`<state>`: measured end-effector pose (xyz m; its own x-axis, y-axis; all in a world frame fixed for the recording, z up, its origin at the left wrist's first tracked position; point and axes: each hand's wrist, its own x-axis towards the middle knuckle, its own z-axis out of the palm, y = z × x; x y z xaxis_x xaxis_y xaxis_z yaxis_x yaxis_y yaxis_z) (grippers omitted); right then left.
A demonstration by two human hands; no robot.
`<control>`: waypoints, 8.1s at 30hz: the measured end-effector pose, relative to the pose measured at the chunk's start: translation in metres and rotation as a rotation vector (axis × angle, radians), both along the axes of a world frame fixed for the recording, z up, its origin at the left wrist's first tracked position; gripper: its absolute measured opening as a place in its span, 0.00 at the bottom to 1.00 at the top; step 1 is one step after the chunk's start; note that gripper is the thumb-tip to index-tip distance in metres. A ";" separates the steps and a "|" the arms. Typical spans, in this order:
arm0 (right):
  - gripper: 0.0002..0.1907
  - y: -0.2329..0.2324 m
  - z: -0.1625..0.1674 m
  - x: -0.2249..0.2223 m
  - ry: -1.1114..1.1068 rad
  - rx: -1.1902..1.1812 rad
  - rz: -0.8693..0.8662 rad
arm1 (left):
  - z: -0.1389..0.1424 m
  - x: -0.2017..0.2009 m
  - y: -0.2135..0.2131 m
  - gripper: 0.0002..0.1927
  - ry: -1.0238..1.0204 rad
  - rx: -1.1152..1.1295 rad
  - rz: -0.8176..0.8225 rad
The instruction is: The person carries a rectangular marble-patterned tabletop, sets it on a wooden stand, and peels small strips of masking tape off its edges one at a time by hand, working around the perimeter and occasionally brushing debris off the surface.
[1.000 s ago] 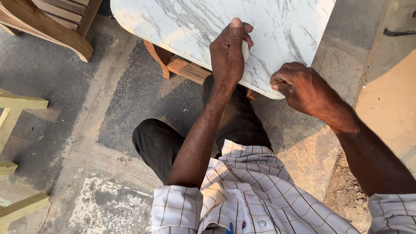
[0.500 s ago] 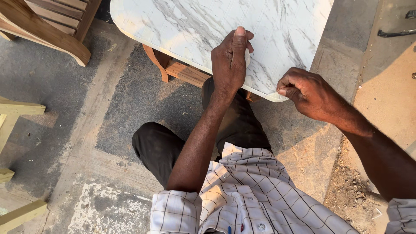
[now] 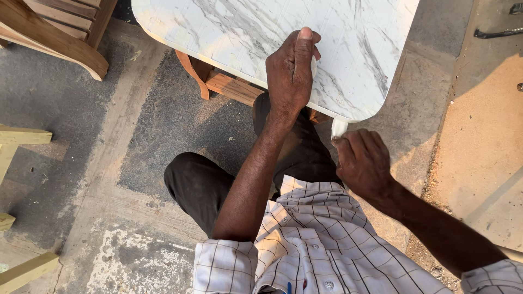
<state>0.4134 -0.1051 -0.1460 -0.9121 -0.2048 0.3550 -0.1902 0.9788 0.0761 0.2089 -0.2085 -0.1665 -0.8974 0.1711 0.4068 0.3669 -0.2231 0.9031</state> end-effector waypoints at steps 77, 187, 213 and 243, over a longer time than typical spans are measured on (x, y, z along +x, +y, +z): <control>0.08 0.058 0.077 -0.078 -0.497 -0.187 0.060 | 0.015 0.004 0.001 0.15 -0.076 -0.084 -0.087; 0.14 0.014 -0.056 -0.007 0.360 -0.358 -0.066 | -0.027 -0.024 0.029 0.23 0.217 -0.135 0.139; 0.07 0.003 -0.035 -0.042 0.195 -1.700 -0.393 | -0.009 -0.003 -0.014 0.22 -0.124 -0.140 -0.292; 0.26 0.005 -0.016 0.029 0.128 -1.026 -0.083 | 0.028 0.123 -0.027 0.24 -0.127 -0.094 -0.419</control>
<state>0.4429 -0.0999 -0.1620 -0.8525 0.3126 0.4190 -0.1686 0.5942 -0.7864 0.3317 -0.2356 -0.1386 -0.7847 0.5615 0.2626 0.1468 -0.2432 0.9588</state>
